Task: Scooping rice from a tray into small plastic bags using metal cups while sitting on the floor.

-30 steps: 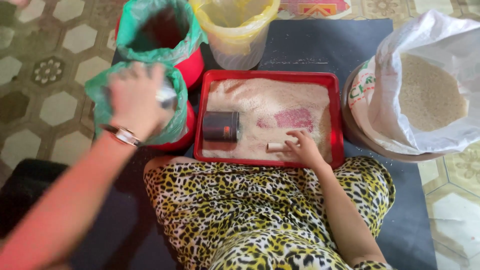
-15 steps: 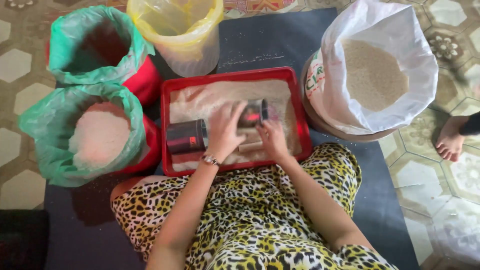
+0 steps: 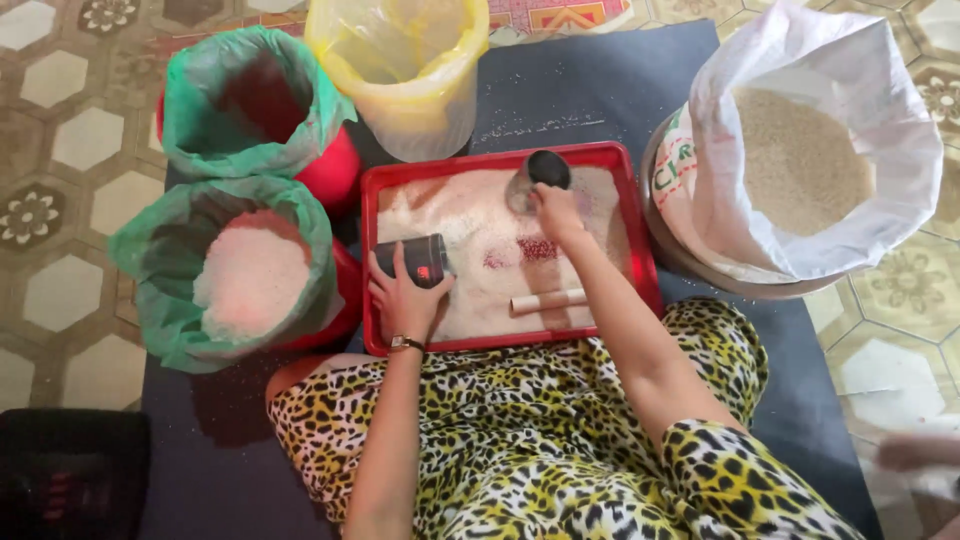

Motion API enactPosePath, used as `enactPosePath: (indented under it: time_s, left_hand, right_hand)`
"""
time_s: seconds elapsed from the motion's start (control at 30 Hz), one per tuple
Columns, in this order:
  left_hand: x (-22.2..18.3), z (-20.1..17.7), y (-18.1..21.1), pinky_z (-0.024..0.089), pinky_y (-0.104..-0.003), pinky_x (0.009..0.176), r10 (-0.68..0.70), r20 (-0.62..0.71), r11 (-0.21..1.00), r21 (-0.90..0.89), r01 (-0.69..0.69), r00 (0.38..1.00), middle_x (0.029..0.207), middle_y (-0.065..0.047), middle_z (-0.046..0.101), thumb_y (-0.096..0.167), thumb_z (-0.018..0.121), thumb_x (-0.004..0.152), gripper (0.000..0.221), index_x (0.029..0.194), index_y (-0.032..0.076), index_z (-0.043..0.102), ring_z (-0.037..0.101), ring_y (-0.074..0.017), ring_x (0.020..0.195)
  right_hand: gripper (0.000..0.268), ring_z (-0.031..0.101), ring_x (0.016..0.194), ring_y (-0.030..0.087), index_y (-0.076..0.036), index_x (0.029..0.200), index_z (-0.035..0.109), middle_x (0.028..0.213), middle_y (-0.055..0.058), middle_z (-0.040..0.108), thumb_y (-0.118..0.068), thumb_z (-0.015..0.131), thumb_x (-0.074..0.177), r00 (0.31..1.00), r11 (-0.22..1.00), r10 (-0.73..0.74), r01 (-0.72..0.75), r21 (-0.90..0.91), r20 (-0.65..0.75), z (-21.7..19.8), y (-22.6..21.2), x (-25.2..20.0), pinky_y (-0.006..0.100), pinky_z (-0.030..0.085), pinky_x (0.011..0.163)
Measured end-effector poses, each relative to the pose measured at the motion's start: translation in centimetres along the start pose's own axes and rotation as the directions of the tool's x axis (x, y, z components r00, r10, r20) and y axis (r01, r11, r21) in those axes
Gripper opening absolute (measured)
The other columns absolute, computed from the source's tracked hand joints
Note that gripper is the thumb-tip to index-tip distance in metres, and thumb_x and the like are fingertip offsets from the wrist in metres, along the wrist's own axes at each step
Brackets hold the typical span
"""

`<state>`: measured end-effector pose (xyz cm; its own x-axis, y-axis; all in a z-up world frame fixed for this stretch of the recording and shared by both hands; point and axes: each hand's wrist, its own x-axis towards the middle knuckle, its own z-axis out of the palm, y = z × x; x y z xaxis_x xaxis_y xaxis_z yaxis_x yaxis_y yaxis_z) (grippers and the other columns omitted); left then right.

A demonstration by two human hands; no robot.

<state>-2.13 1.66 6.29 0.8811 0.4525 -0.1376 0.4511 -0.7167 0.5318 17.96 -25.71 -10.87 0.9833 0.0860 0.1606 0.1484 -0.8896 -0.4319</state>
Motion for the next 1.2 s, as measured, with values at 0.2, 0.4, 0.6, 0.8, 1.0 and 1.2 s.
enactPosePath:
  time_s: [0.2,0.4,0.6,0.8,1.0,1.2]
  left_hand:
    - [0.4,1.2,-0.6,0.043,-0.057,0.107,0.021,-0.048,1.0,-0.007,-0.021,0.999,0.163,-0.02,0.02,0.06,0.089,0.061,0.112,0.156,0.031,0.038,0.044,-0.0462,0.133]
    - [2.8,4.7,-1.7,0.043,-0.056,0.101,0.034,-0.195,0.999,-0.022,-0.039,0.98,0.158,-0.021,0.024,0.057,0.093,0.053,0.112,0.15,0.032,0.044,0.045,-0.0452,0.127]
    - [2.2,6.4,2.2,0.039,-0.057,0.102,0.129,-0.216,0.983,0.157,-0.096,0.968,0.153,-0.024,0.032,0.054,0.091,0.051,0.104,0.143,0.025,0.051,0.046,-0.0448,0.128]
    - [-0.2,9.4,6.2,0.044,-0.058,0.098,0.21,-0.121,0.978,0.03,-0.208,0.97,0.151,-0.026,0.036,0.053,0.089,0.052,0.101,0.141,0.025,0.052,0.05,-0.0456,0.123]
    - [1.7,12.0,4.5,0.034,-0.061,0.109,0.224,-0.143,0.95,-0.19,-0.249,0.964,0.152,-0.024,0.037,0.059,0.086,0.052,0.102,0.143,0.026,0.053,0.043,-0.048,0.134]
    - [0.1,6.9,0.6,0.032,-0.048,0.121,-0.106,0.339,0.764,-0.573,0.295,0.935,0.158,-0.015,0.044,0.074,0.072,0.077,0.098,0.156,0.028,0.039,0.043,-0.033,0.145]
  right_hand:
    - [0.016,0.073,0.086,0.036,-0.024,0.092,0.068,0.087,0.01,0.07,-0.032,0.055,0.099,0.9,0.905,-0.393,0.415,-0.093,0.191,-6.2,-4.5,-6.0,0.047,0.054,0.087]
    - [0.008,0.071,0.082,0.03,-0.02,0.095,0.068,0.077,0.008,0.07,-0.018,0.06,0.095,0.87,0.883,-0.452,0.468,-0.043,0.195,-9.8,-1.2,-13.2,0.044,0.05,0.086]
    - [0.022,0.071,0.093,0.04,-0.016,0.103,0.059,0.09,0.014,0.067,-0.037,0.051,0.108,0.936,0.912,0.341,-0.352,0.209,0.091,-9.4,3.0,-15.4,0.054,0.057,0.083]
    - [0.031,0.066,0.108,0.044,-0.02,0.115,0.064,0.108,0.02,0.071,-0.047,0.054,0.106,0.869,0.73,0.463,-0.485,0.483,0.173,-3.1,4.1,-13.8,0.057,0.055,0.091]
    - [0.031,0.074,0.076,0.032,-0.013,0.123,0.056,0.1,0.016,0.059,-0.041,0.051,0.109,0.759,0.116,0.51,-0.527,0.842,0.404,-3.1,1.6,-14.1,0.038,0.068,0.065]
    - [0.027,0.07,0.088,0.03,-0.016,0.104,0.064,0.089,0.012,0.067,-0.042,0.055,0.109,0.922,0.73,0.378,-0.352,0.586,0.084,-8.4,-0.1,-13.5,0.046,0.056,0.073]
